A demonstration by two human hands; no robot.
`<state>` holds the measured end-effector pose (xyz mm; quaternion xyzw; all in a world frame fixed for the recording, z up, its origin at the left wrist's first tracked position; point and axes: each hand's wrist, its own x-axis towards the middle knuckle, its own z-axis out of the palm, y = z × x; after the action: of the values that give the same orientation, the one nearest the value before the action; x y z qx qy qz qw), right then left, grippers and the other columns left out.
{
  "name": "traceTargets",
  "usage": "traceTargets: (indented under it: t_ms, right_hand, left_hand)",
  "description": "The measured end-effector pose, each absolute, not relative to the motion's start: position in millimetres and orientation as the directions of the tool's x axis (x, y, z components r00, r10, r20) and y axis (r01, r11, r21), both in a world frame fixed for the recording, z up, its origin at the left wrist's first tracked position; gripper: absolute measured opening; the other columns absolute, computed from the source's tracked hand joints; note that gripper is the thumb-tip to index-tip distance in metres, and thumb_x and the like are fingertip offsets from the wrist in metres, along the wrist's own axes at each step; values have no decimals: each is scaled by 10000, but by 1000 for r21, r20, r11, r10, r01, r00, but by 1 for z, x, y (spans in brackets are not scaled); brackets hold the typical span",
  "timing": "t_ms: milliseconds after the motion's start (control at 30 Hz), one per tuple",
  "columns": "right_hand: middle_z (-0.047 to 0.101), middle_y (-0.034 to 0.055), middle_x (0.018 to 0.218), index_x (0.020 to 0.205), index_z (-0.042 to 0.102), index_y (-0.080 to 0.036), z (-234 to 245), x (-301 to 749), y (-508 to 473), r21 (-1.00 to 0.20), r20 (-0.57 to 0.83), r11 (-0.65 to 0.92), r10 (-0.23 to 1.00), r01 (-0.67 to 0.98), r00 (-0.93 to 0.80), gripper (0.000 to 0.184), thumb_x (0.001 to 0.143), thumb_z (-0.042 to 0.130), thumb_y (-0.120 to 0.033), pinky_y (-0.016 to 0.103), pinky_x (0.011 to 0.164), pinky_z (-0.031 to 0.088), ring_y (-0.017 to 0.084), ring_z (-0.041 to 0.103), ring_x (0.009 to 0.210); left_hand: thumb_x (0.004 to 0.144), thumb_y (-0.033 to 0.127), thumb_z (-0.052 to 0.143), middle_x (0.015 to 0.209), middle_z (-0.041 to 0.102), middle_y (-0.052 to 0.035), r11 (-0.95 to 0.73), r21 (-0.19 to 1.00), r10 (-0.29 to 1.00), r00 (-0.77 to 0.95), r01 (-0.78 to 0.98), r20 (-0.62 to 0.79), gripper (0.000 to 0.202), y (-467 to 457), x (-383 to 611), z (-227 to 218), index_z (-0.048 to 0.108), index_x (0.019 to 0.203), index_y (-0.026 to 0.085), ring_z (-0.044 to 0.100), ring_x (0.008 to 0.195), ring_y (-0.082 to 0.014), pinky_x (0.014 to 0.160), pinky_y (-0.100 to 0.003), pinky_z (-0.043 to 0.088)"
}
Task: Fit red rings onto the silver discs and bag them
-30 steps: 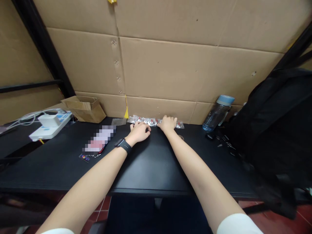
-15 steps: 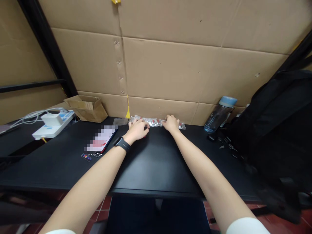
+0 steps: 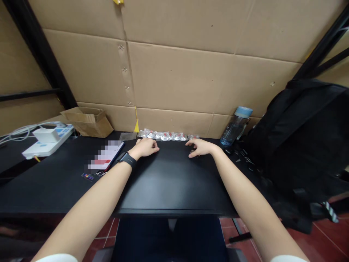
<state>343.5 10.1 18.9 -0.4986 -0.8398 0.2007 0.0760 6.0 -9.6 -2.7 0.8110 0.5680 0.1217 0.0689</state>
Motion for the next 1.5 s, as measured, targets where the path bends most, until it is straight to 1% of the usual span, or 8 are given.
traceTargets:
  t_ms: [100, 233, 333, 500, 733, 900, 1200, 1500]
  right_hand:
    - [661, 64, 1285, 1314, 647, -242, 17, 355, 1, -431, -60, 430, 864, 793, -501, 742, 608, 871, -266, 259, 815, 507, 197, 664, 952]
    - [723, 20, 1030, 1137, 730, -227, 17, 360, 0, -411, -84, 404, 876, 818, -475, 534, 615, 844, -219, 237, 750, 495, 173, 665, 839]
    - [721, -4, 935, 1064, 745, -227, 15, 358, -1, -408, -52, 395, 890, 823, -453, 452, 620, 830, -217, 226, 718, 485, 154, 658, 768]
    - [722, -8, 921, 1079, 732, -213, 13, 353, -6, -395, 8, 406, 898, 824, -439, 421, 660, 782, -223, 216, 706, 476, 133, 647, 722]
    - [722, -2, 953, 1106, 731, -229, 15, 356, -4, -375, -50, 386, 899, 843, -434, 503, 616, 836, -269, 228, 705, 474, 157, 659, 762]
    - [724, -2, 911, 1018, 744, -224, 13, 351, -5, -292, -17, 398, 907, 870, -421, 385, 637, 796, -246, 232, 713, 471, 159, 665, 763]
    - [725, 22, 988, 1102, 706, -282, 21, 338, -13, -60, -64, 432, 898, 900, -435, 545, 572, 819, -329, 263, 632, 420, 226, 672, 837]
    - [707, 29, 1023, 1046, 696, -273, 24, 335, -19, -72, 57, 468, 884, 881, -465, 466, 591, 794, -304, 265, 665, 433, 230, 662, 882]
  left_hand:
    - [815, 430, 642, 963, 755, -47, -335, 232, 942, 322, 913, 93, 186, -13, 15, -6, 747, 822, 277, 654, 981, -278, 887, -393, 434]
    - [860, 396, 606, 998, 739, -52, -394, 226, 918, 371, 891, 139, 172, -17, 24, -8, 716, 837, 265, 633, 1042, -282, 918, -413, 406]
    - [905, 384, 568, 998, 740, -35, -436, 281, 897, 386, 855, 218, 166, -20, 28, -6, 676, 903, 258, 648, 1021, -257, 950, -420, 380]
    - [874, 380, 632, 972, 757, -6, -463, 385, 884, 384, 798, 269, 141, -27, 33, 3, 677, 899, 248, 674, 952, -226, 981, -420, 349]
    - [832, 369, 720, 963, 782, -7, -432, 435, 898, 330, 790, 291, 205, -25, 31, 4, 708, 1010, 268, 678, 1000, -256, 1002, -442, 305]
    - [900, 360, 666, 973, 774, -18, -466, 397, 876, 349, 791, 334, 126, -21, 32, -1, 750, 929, 271, 651, 1027, -257, 1014, -458, 273]
    - [902, 293, 716, 1144, 679, -36, -515, 296, 816, 355, 804, 456, 46, -21, 36, -12, 748, 885, 266, 528, 1171, -280, 993, -454, 277]
    - [890, 332, 738, 1110, 686, -39, -536, 261, 781, 354, 803, 515, 85, -18, 38, -14, 758, 836, 270, 454, 1219, -295, 1023, -487, 258]
